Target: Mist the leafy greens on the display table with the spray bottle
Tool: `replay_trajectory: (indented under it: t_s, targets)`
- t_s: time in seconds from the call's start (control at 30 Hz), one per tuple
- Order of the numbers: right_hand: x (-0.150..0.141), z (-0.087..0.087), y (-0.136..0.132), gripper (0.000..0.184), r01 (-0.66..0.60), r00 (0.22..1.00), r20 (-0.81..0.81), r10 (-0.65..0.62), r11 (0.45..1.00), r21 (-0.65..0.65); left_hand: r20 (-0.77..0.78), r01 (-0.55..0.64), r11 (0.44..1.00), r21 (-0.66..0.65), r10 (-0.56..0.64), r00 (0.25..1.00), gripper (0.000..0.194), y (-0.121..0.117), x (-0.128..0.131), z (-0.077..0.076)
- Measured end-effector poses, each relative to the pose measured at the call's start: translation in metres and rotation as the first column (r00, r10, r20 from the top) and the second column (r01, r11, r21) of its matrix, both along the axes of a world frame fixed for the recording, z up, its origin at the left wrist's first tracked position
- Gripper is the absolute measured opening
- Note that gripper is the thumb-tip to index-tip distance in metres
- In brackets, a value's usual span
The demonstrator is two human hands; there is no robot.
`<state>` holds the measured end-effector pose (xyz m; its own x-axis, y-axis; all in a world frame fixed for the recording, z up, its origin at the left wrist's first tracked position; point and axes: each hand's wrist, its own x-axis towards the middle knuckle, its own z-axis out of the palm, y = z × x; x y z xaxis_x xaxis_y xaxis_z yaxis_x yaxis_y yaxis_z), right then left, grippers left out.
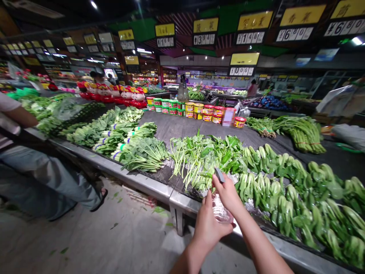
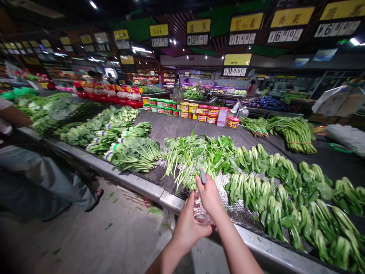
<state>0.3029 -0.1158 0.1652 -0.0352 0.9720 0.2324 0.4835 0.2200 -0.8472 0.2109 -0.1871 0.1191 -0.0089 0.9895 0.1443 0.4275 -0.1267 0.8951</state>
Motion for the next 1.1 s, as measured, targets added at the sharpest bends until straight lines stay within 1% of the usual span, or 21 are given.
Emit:
replay_trajectory:
  t_s: [0.17, 0.33, 0.43, 0.53, 0.7, 0.77, 0.87, 1.0, 1.1]
  targets:
    - [-0.004, -0.006, 0.000, 0.041, 0.014, 1.000, -0.027, -0.014, 1.000, 0.019, -0.002, -0.003, 1.000, -0.016, 0.003, 1.000, 0.103, 0.001, -0.006, -0.001]
    - [-0.004, -0.011, 0.005, 0.051, 0.005, 0.995, -0.099, -0.005, 1.000, 0.000, -0.008, -0.011, 1.000, -0.025, 0.011, 1.000, 0.104, 0.004, -0.005, 0.001]
    - [0.000, -0.008, 0.008, 0.050, -0.016, 0.995, -0.094, 0.017, 1.000, 0.007, -0.012, -0.018, 1.000, -0.022, 0.018, 1.000, 0.105, 0.006, -0.002, 0.003]
    - [0.005, -0.001, 0.011, 0.048, -0.040, 0.995, -0.094, 0.041, 0.999, 0.014, -0.001, -0.028, 1.000, 0.002, 0.028, 1.000, 0.105, 0.009, 0.002, 0.006]
    - [0.014, 0.008, 0.023, 0.043, -0.092, 0.984, -0.154, 0.089, 0.996, -0.012, 0.012, -0.012, 0.999, 0.048, 0.012, 1.000, 0.103, 0.017, 0.008, 0.016]
    - [0.016, 0.010, 0.030, 0.042, -0.122, 0.980, -0.155, 0.123, 0.992, 0.011, -0.005, -0.032, 0.997, 0.066, 0.032, 0.999, 0.101, 0.021, 0.012, 0.020]
    - [0.017, 0.012, 0.040, 0.042, -0.159, 0.981, -0.107, 0.163, 0.986, 0.044, -0.040, -0.084, 0.994, 0.072, 0.087, 0.995, 0.099, 0.027, 0.017, 0.023]
    - [0.017, 0.016, 0.052, 0.041, -0.189, 0.977, -0.093, 0.194, 0.980, 0.066, -0.072, -0.159, 0.987, 0.032, 0.161, 0.984, 0.106, 0.037, 0.025, 0.023]
    - [0.019, 0.017, 0.059, 0.040, -0.205, 0.976, -0.067, 0.209, 0.977, 0.056, -0.085, -0.203, 0.979, 0.032, 0.205, 0.975, 0.105, 0.041, 0.032, 0.022]
